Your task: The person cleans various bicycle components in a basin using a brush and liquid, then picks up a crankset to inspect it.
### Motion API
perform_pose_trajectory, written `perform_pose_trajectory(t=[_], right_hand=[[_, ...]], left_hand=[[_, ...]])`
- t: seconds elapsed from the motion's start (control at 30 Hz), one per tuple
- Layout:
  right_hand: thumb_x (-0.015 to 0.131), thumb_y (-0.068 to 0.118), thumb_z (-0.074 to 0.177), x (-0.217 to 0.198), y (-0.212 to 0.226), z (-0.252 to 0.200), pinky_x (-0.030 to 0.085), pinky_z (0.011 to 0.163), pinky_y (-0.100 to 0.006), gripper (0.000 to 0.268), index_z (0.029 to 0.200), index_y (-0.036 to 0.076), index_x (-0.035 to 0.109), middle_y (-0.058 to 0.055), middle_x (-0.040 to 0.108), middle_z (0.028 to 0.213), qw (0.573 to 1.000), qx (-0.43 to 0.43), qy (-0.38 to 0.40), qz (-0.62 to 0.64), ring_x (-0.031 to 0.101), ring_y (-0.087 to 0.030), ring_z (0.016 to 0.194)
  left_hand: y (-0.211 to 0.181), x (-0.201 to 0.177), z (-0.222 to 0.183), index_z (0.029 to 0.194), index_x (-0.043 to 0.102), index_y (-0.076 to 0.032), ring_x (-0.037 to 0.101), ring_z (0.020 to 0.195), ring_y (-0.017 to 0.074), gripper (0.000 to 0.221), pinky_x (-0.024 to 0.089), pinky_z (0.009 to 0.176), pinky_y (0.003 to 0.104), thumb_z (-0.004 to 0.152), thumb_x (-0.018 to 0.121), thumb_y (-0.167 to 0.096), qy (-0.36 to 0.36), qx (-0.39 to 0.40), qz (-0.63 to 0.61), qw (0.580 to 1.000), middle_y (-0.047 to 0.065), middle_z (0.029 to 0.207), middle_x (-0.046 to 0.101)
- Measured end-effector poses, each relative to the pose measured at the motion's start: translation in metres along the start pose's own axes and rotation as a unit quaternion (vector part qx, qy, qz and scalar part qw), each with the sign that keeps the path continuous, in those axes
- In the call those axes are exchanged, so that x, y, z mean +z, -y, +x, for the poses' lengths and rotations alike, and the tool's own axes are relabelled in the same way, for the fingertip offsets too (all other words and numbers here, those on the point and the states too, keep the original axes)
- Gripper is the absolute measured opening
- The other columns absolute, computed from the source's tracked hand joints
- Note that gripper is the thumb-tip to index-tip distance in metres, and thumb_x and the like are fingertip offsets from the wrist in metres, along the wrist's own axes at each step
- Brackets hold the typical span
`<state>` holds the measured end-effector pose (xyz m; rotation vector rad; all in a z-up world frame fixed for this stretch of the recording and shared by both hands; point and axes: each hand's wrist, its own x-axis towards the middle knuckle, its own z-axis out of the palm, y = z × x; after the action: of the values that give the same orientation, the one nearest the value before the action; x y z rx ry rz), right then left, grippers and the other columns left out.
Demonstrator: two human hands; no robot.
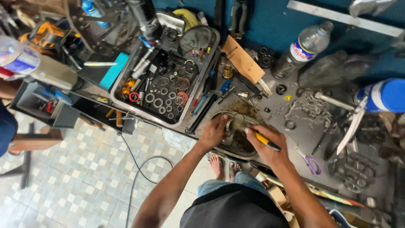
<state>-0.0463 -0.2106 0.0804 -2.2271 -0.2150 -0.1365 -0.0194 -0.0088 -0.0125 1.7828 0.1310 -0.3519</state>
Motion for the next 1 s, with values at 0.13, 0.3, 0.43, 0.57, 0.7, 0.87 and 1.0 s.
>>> perform_pose_trajectory(t=[0.13,0.3,0.43,0.57,0.7,0.87,1.0], right_hand=[[0.073,0.026,0.091,-0.007,0.003,0.004,0.057,0.065,-0.035,0.022,0.103,0.008,0.076,-0.013,0.075,0.087,0.999,0.020,0.039,0.002,0.075,-0.025,0.074],[0.073,0.030,0.091,-0.012,0.006,0.017,0.056,0.063,-0.035,0.024,0.100,0.007,0.076,-0.013,0.076,0.084,0.995,0.049,0.079,-0.022,0.075,-0.024,0.073],[0.071,0.030,0.093,-0.021,0.001,0.014,0.056,0.066,-0.036,0.024,0.102,0.009,0.075,-0.012,0.074,0.082,0.997,-0.011,0.081,0.006,0.074,-0.026,0.073],[0.068,0.039,0.095,-0.017,-0.024,0.026,0.055,0.066,-0.040,0.029,0.098,0.011,0.074,-0.012,0.074,0.081,0.993,-0.011,0.112,-0.047,0.072,-0.031,0.076],[0.061,0.048,0.095,-0.026,-0.076,0.023,0.054,0.069,-0.041,0.036,0.099,0.015,0.074,-0.010,0.074,0.082,0.980,0.006,0.157,-0.121,0.072,-0.032,0.076],[0.062,0.048,0.097,-0.011,-0.189,0.063,0.055,0.077,-0.041,0.038,0.105,0.014,0.077,-0.010,0.078,0.086,0.951,0.040,0.243,-0.188,0.075,-0.032,0.088],[0.071,0.042,0.097,0.044,-0.261,0.057,0.055,0.078,-0.040,0.037,0.102,0.005,0.076,-0.017,0.075,0.083,0.978,-0.020,0.196,0.066,0.072,-0.030,0.083]], left_hand=[[0.000,0.001,-0.005,0.120,0.069,-0.004,0.063,0.052,0.0159,0.050,0.051,0.053,0.033,0.107,0.044,-0.046,-0.037,0.030,-0.027,0.998,0.009,0.067,0.063],[-0.011,0.007,-0.017,0.125,0.068,-0.006,0.061,0.054,0.0140,0.045,0.051,0.053,0.034,0.108,0.044,-0.041,-0.080,0.031,-0.061,0.994,0.007,0.065,0.055],[-0.017,0.018,-0.027,0.124,0.068,-0.006,0.061,0.055,0.0134,0.043,0.052,0.056,0.033,0.109,0.043,-0.038,-0.116,0.052,-0.060,0.990,0.005,0.066,0.057],[-0.014,0.024,-0.031,0.122,0.069,-0.006,0.061,0.060,0.0173,0.039,0.052,0.061,0.036,0.111,0.043,-0.034,-0.150,0.087,-0.074,0.982,0.011,0.075,0.062],[0.002,0.040,-0.037,0.121,0.068,-0.007,0.067,0.096,0.0300,0.027,0.055,0.084,0.043,0.107,0.054,-0.025,-0.203,0.261,0.080,0.940,0.017,0.108,0.072],[0.004,0.087,-0.048,0.126,0.062,-0.010,0.063,0.113,0.0382,0.037,0.058,0.085,0.048,0.092,0.066,-0.025,-0.115,0.131,0.375,0.910,0.017,0.103,0.068],[0.017,0.106,-0.058,0.123,0.065,-0.013,0.056,0.130,0.0287,0.030,0.054,0.103,0.043,0.095,0.065,-0.024,-0.155,0.187,0.460,0.854,0.009,0.128,0.067]])
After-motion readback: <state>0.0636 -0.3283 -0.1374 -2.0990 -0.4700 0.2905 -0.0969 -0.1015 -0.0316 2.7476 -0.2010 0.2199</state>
